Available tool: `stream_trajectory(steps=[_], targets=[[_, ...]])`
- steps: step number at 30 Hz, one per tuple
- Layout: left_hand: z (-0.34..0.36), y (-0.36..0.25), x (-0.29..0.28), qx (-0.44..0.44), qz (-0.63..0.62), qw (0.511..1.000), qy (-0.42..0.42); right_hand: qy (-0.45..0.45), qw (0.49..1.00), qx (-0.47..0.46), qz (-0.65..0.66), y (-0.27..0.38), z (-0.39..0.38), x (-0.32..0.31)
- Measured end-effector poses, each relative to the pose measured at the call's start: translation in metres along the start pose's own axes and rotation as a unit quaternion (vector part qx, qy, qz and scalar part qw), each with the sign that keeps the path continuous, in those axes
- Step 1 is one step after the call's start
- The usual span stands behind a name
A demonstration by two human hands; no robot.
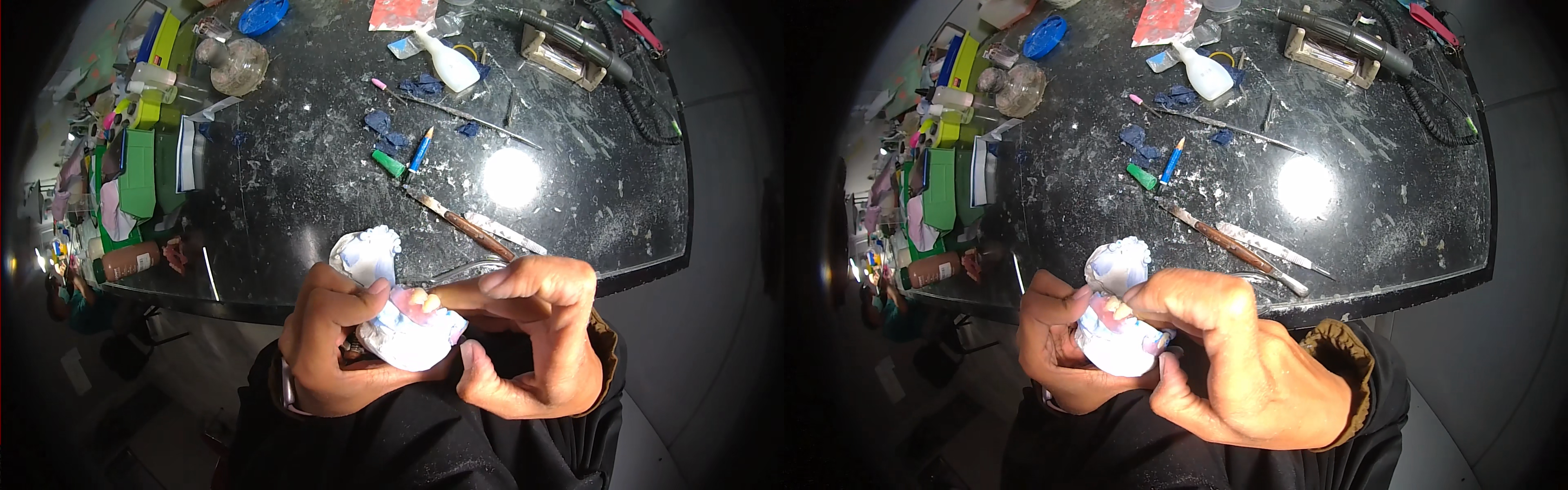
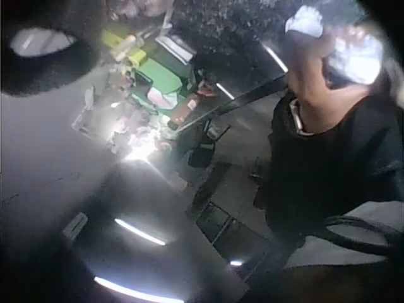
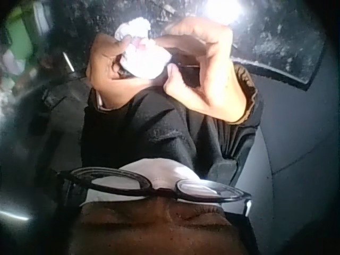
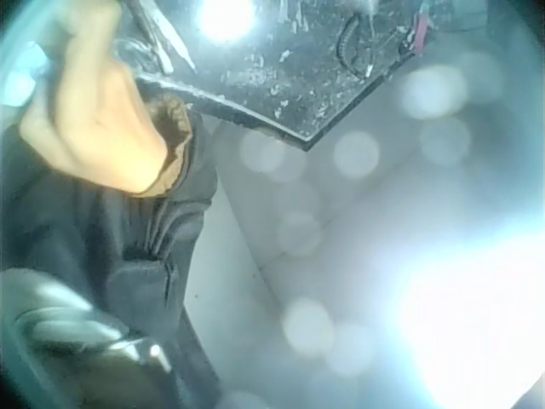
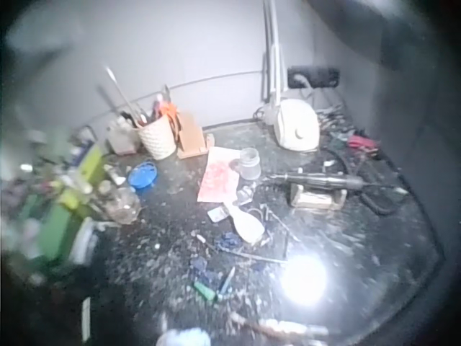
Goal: The person removes a denture from a dental cast model, shapes the denture with a rotary hand tool, and fits it back onto the model while continuing to trim it.
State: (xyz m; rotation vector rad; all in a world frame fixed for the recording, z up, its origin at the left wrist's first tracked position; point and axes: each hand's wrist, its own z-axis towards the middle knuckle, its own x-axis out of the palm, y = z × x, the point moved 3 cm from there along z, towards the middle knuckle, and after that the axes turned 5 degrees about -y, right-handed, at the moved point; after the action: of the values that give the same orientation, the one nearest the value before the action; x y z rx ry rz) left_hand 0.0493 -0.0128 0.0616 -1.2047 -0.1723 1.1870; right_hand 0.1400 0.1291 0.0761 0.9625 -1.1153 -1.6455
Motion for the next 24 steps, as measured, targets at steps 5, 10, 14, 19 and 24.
stream_trajectory(steps=[5, 10, 14, 19, 24], targets=[[0.002, 0.0, 0.001, -0.005, -0.027, 1.0, -0.012, -0.004, 1.0, -0.024, 0.0, -0.001, 0.004, -0.002], [0.005, 0.0, 0.0, -0.004, -0.026, 1.0, 0.003, 0.012, 0.999, -0.049, -0.006, -0.002, 0.006, -0.001], [0.0, 0.002, 0.0, -0.002, -0.038, 0.998, 0.042, -0.001, 0.998, -0.061, -0.007, -0.001, 0.004, 0.001], [0.003, -0.001, 0.002, 0.007, -0.046, 0.998, 0.042, -0.031, 0.991, -0.088, -0.097, 0.007, 0.005, 0.002], [0.006, -0.004, 0.002, -0.011, -0.041, 0.999, -0.002, 0.031, 0.999, -0.023, -0.025, 0.002, 0.002, 0.0]])
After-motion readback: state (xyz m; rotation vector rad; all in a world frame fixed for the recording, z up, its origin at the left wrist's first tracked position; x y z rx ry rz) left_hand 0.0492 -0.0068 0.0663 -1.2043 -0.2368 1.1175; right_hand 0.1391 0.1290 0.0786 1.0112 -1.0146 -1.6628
